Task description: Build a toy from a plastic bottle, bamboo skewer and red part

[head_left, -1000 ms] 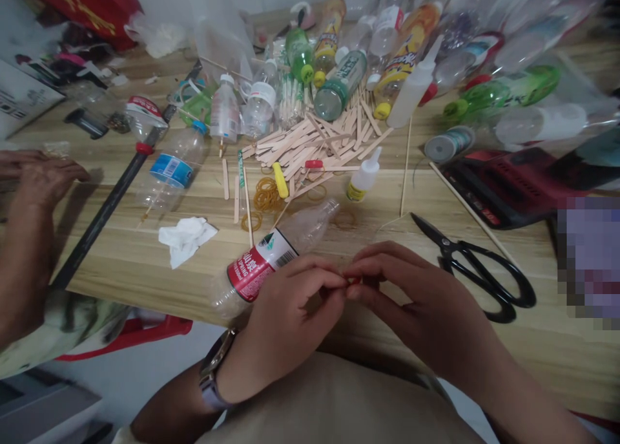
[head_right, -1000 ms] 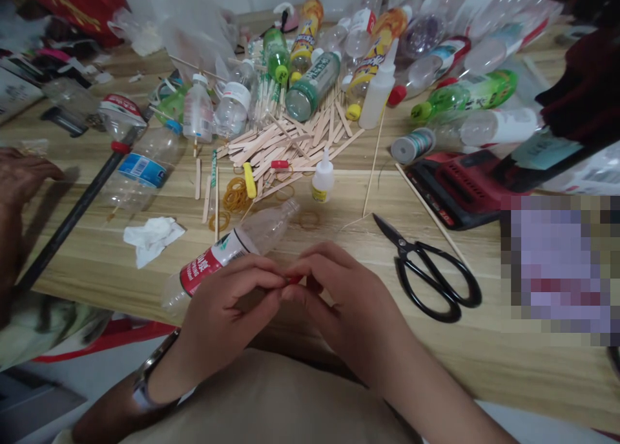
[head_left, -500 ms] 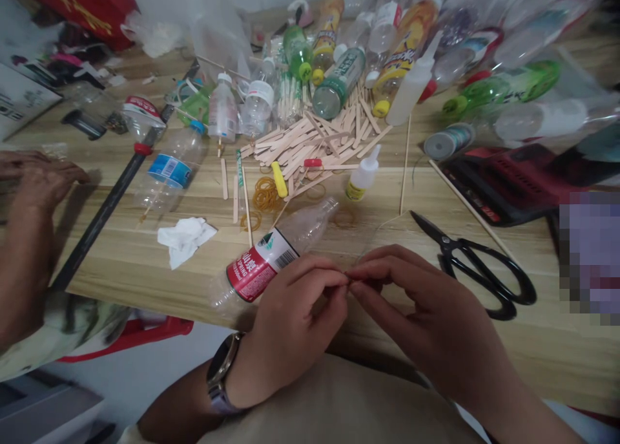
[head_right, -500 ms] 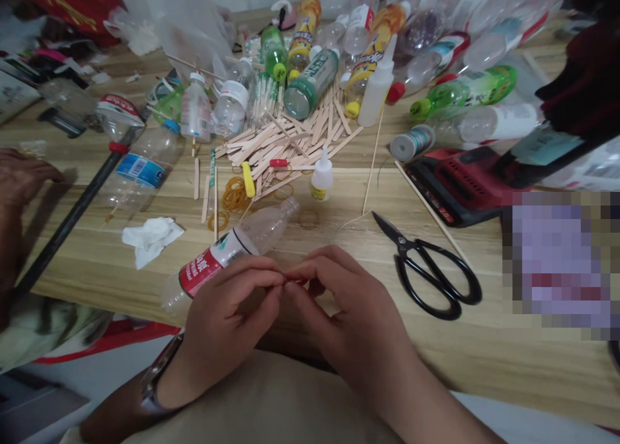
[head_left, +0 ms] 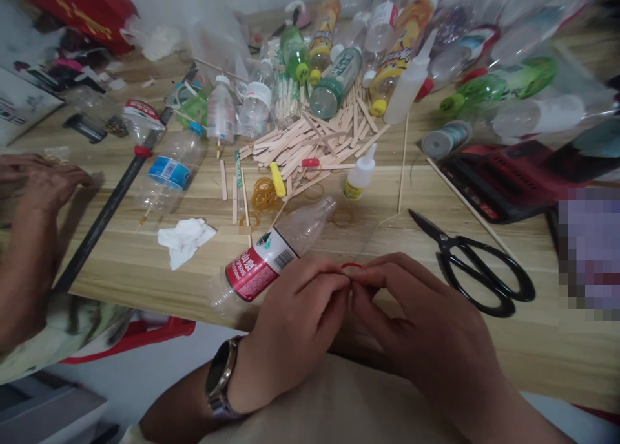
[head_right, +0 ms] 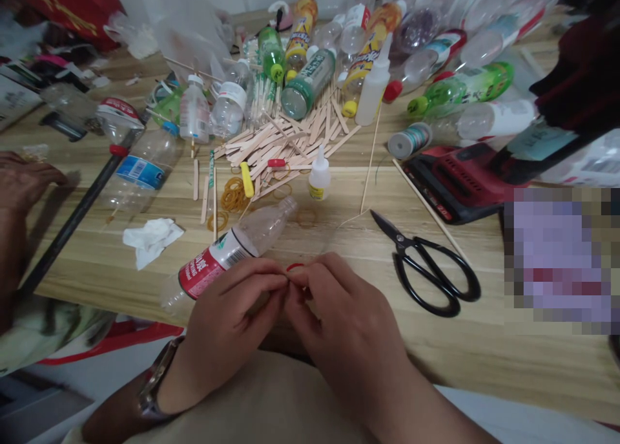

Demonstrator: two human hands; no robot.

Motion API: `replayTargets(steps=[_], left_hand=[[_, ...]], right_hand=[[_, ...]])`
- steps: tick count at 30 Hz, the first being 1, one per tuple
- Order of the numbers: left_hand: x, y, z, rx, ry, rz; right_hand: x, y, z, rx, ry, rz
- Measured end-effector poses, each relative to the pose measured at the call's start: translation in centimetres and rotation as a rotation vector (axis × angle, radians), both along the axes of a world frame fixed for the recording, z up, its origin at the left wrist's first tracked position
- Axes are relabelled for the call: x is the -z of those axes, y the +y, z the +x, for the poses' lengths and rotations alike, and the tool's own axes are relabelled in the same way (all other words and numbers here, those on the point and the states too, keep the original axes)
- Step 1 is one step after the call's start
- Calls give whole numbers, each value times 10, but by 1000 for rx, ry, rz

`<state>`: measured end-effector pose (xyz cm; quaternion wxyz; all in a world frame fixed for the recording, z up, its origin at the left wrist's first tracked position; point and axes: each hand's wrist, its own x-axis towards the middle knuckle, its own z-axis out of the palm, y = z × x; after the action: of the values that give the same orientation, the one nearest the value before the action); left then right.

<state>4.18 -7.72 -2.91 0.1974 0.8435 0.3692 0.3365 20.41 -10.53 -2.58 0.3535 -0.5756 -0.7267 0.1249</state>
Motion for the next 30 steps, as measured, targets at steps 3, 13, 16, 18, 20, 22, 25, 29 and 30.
replayTargets(steps=[3,13,16,18,20,22,25,29,30], left_hand=[[0,1,1,12,34,27],[7,0,2,60,108,34],[8,2,1,56,37,5],[8,3,1,38,-35,-61],[7,5,2,3,-105,-171],[5,7,3,-40,-160,-293],[4,10,4,-75,-220,-422],[4,12,3,-101,-263,-503],[4,12,3,-118,-269,-527]], right_hand=[[-1,1,4,-8,72,-77],[10,1,9,-12,95,-166],[15,4,7,-7,117,-147],[16,5,6,-7,164,-168],[16,6,7,-7,191,-209],[14,6,7,-17,193,-247],[13,6,7,-16,200,-271],[14,7,5,-10,220,-280],[14,7,4,-12,220,-281]])
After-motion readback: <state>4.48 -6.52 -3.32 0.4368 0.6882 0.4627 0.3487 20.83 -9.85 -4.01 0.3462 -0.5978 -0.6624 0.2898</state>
